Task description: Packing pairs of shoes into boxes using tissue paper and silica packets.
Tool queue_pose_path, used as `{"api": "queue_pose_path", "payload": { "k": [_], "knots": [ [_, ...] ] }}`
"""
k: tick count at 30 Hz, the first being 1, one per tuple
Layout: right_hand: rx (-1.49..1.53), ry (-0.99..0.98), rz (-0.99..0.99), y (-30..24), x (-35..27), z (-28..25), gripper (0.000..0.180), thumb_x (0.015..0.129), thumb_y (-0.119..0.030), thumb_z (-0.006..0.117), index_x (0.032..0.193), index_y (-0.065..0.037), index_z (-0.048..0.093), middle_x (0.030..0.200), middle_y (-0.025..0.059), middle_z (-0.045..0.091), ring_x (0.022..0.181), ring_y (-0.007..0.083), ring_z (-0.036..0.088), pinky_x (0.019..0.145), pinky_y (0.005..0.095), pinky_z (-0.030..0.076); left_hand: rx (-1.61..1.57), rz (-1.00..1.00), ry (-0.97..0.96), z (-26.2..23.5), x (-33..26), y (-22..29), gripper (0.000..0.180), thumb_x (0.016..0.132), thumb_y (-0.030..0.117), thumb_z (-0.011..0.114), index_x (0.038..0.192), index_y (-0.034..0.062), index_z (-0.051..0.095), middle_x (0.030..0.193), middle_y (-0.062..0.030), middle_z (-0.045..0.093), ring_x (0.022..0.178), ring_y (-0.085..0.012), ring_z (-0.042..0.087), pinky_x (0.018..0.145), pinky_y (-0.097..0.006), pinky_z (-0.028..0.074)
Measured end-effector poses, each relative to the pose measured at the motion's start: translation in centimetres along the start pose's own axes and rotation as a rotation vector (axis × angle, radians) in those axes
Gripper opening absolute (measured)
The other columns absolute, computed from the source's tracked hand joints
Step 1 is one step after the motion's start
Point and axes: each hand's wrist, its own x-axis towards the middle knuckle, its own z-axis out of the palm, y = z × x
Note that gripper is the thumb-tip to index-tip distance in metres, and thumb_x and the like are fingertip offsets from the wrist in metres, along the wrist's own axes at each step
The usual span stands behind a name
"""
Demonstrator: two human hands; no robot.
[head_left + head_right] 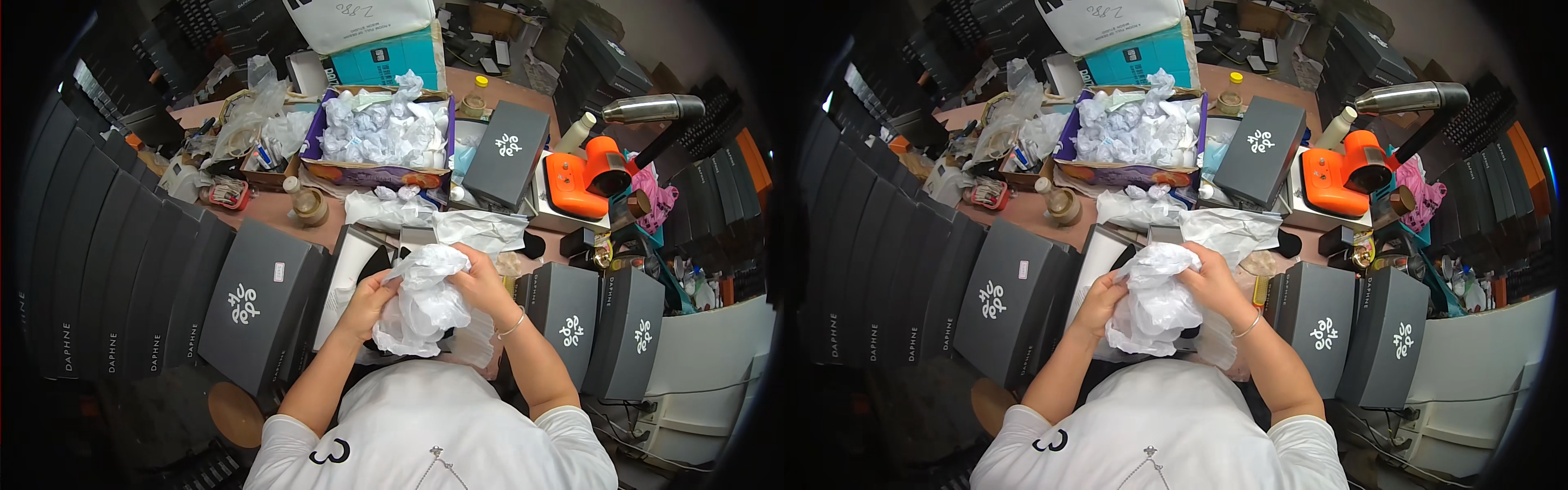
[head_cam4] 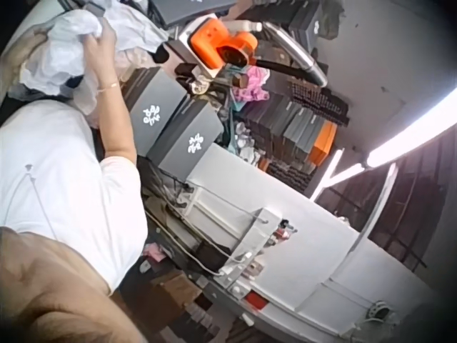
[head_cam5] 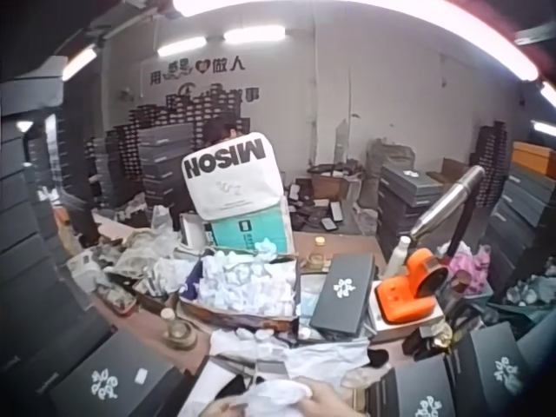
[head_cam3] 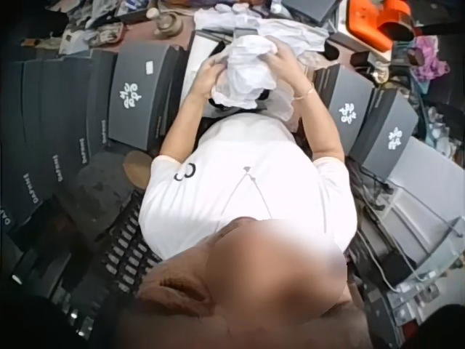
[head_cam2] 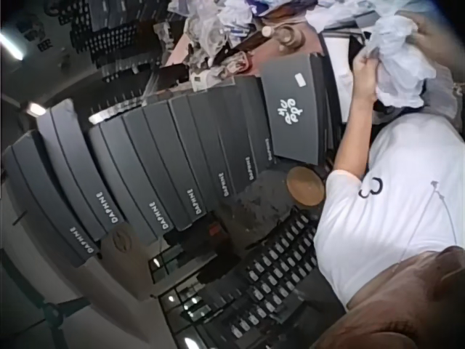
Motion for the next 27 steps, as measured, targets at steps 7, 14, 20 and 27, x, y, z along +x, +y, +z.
{"api": "queue_pose_path", "payload": {
  "k": [7, 14, 20, 27],
  "knots": [
    [-0.525, 0.098, -0.164, -0.4, -0.6, 2.1, 0.025, 0.078, -0.008, 0.068, 0.102, -0.004, 0.063, 0.080, 0.0164, 0.066, 0.073, 0.0323, 0.066, 0.067, 0.0364, 0.051, 0.509, 0.145, -0.033, 0.6, -0.7, -1.7, 0.040, 0.096, 0.032, 0.055, 0.125, 0.0027, 0.054, 0.117, -0.0073, 0.061, 0.105, -0.0159, 0.059, 0.090, -0.031, 0.049],
    [-0.966, -0.180, -0.477, 0.7, -3.9, 2.3, 0.059, 0.073, -0.004, 0.064, 0.128, -0.021, 0.053, 0.107, 0.0079, 0.055, 0.080, 0.0250, 0.064, 0.061, 0.0352, 0.054, -0.368, -0.203, 0.013, -1.4, -0.4, -1.9, 0.038, 0.097, 0.027, 0.048, 0.126, 0.0036, 0.053, 0.119, -0.0089, 0.061, 0.107, -0.0190, 0.061, 0.090, -0.033, 0.051],
    [-0.963, -0.366, -0.369, -1.3, -3.7, 1.6, 0.064, 0.075, -0.012, 0.068, 0.135, -0.011, 0.047, 0.117, 0.0137, 0.053, 0.097, 0.0275, 0.060, 0.079, 0.0345, 0.052, -0.119, -0.145, -0.018, 0.4, -1.9, -0.8, 0.040, 0.086, 0.003, 0.064, 0.125, 0.0026, 0.053, 0.116, -0.0054, 0.061, 0.102, -0.0150, 0.061, 0.091, -0.032, 0.049],
    [0.259, -0.442, 0.173, 0.5, -1.1, 0.4, 0.046, 0.087, -0.025, 0.069, 0.123, 0.001, 0.057, 0.124, 0.0103, 0.057, 0.110, 0.0166, 0.053, 0.092, 0.0312, 0.043, 0.492, 0.158, -0.005, 0.5, -0.9, 0.3, 0.033, 0.082, 0.006, 0.069, 0.114, -0.0004, 0.060, 0.100, -0.0046, 0.067, 0.089, -0.0102, 0.061, 0.079, -0.028, 0.050]
  ]
}}
